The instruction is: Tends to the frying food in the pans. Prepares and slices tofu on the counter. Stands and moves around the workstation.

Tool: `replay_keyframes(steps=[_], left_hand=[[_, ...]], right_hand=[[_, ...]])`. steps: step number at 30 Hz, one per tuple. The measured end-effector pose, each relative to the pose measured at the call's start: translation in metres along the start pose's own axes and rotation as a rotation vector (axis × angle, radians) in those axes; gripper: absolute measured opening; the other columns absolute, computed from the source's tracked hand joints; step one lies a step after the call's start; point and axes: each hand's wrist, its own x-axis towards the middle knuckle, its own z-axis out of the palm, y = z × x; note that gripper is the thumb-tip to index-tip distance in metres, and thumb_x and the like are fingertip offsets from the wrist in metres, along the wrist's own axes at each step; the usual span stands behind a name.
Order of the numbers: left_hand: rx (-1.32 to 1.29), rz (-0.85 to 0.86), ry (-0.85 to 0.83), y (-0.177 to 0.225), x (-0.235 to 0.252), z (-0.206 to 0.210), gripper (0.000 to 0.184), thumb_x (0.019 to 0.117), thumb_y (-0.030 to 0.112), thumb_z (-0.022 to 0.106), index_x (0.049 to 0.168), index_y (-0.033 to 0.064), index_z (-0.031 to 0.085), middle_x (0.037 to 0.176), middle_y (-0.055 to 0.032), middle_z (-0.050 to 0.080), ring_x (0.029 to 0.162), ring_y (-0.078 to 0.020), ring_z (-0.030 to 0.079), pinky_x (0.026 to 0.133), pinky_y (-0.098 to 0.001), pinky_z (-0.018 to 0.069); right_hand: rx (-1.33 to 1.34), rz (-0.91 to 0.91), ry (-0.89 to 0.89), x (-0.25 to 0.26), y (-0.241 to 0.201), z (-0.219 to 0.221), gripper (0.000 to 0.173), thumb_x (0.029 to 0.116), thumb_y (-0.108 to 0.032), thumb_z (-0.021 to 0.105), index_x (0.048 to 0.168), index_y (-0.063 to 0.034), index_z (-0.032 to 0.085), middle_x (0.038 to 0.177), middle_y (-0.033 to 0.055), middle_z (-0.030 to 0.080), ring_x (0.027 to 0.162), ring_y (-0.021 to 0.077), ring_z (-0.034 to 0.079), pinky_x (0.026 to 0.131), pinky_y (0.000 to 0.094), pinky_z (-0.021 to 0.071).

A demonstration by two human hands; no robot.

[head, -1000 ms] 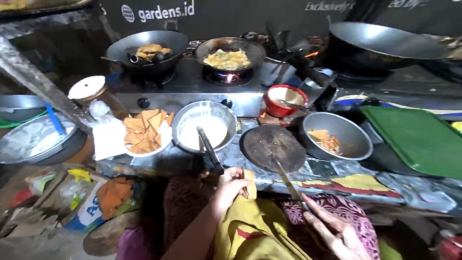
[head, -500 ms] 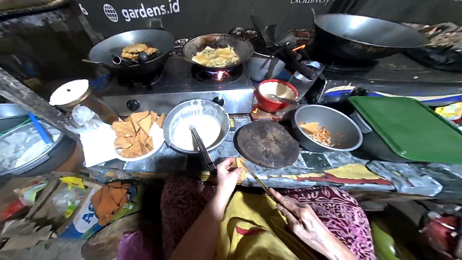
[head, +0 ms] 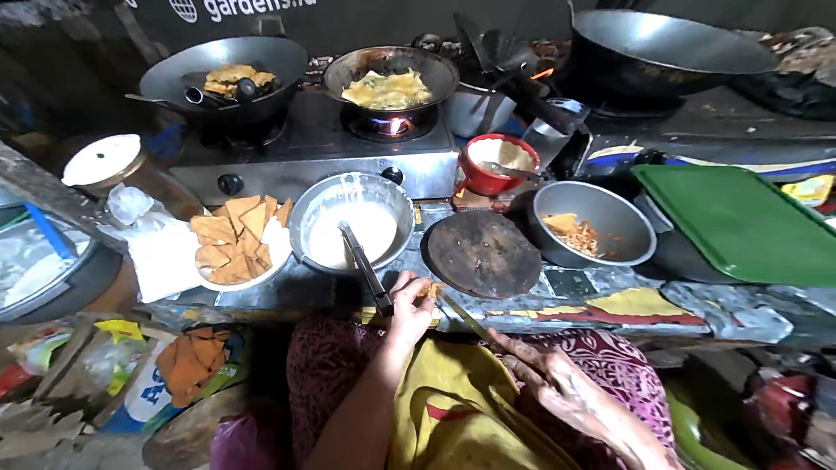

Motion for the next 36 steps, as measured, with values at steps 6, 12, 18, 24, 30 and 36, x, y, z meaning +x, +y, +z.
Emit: replay_keyframes(steps=[6, 12, 18, 24, 30, 36], left_hand=[[-0.125, 0.023, 0.009, -0.006, 0.001, -0.005, 0.025, 0.082, -0.012, 0.065, 0.106, -0.0115, 0.071, 0.112, -0.0217, 0.064, 0.095, -0.0132, 0.066, 0.083, -0.0225, 0.0576], [-0.368, -0.217, 0.154, 0.002, 0.001, -0.006, 0.029, 0.0855, -0.013, 0.065, 0.114, -0.0119, 0.065, 0.099, -0.0126, 0.071, 0.08, -0.0106, 0.069, 0.073, -0.0275, 0.0598], [-0.526, -0.328, 0.108, 0.004, -0.001, -0.006, 0.031, 0.0851, -0.014, 0.064, 0.116, -0.0113, 0.062, 0.094, -0.0107, 0.071, 0.069, -0.012, 0.068, 0.066, -0.029, 0.0601], [-0.603, -0.294, -0.196, 0.008, -0.02, 0.015, 0.028, 0.0817, -0.011, 0.065, 0.109, -0.0058, 0.069, 0.097, -0.0096, 0.075, 0.077, -0.0137, 0.071, 0.07, -0.0306, 0.0616], [-0.662, -0.288, -0.219, 0.01, -0.022, 0.013, 0.029, 0.0836, -0.011, 0.065, 0.112, -0.0065, 0.068, 0.101, -0.0111, 0.074, 0.076, -0.0146, 0.071, 0.07, -0.0314, 0.062], [-0.711, -0.271, -0.278, 0.016, -0.021, 0.017, 0.044, 0.0855, -0.009, 0.062, 0.13, -0.0103, 0.059, 0.09, -0.0079, 0.074, 0.075, -0.0136, 0.071, 0.074, -0.0345, 0.0614]], right_hand=[[0.073, 0.052, -0.081, 0.003, 0.0, 0.002, 0.046, 0.1003, -0.012, 0.045, 0.141, 0.0037, 0.058, 0.115, 0.018, 0.074, 0.071, 0.013, 0.066, 0.068, 0.0286, 0.0541], [0.064, -0.012, -0.07, -0.007, 0.013, -0.002, 0.046, 0.0984, -0.015, 0.046, 0.137, 0.0025, 0.063, 0.121, 0.0165, 0.073, 0.1, 0.0196, 0.074, 0.091, 0.0332, 0.0556], [0.134, 0.107, 0.251, -0.003, 0.018, -0.004, 0.046, 0.089, -0.035, 0.068, 0.12, -0.0015, 0.072, 0.086, 0.0022, 0.073, 0.067, -0.0034, 0.06, 0.062, 0.0175, 0.0503], [0.269, 0.107, 0.255, 0.04, 0.019, 0.021, 0.031, 0.084, -0.032, 0.077, 0.091, -0.0026, 0.074, 0.078, -0.0002, 0.068, 0.069, -0.0001, 0.059, 0.065, 0.0192, 0.0495], [0.32, 0.142, 0.284, 0.045, 0.015, 0.029, 0.02, 0.0851, -0.023, 0.069, 0.088, -0.0034, 0.073, 0.069, -0.0036, 0.064, 0.06, -0.0045, 0.056, 0.057, 0.0163, 0.0467], [0.439, 0.114, 0.392, 0.039, 0.018, 0.024, 0.015, 0.0825, -0.008, 0.066, 0.093, 0.0009, 0.071, 0.076, -0.0037, 0.069, 0.062, -0.0027, 0.062, 0.059, 0.0194, 0.0551]])
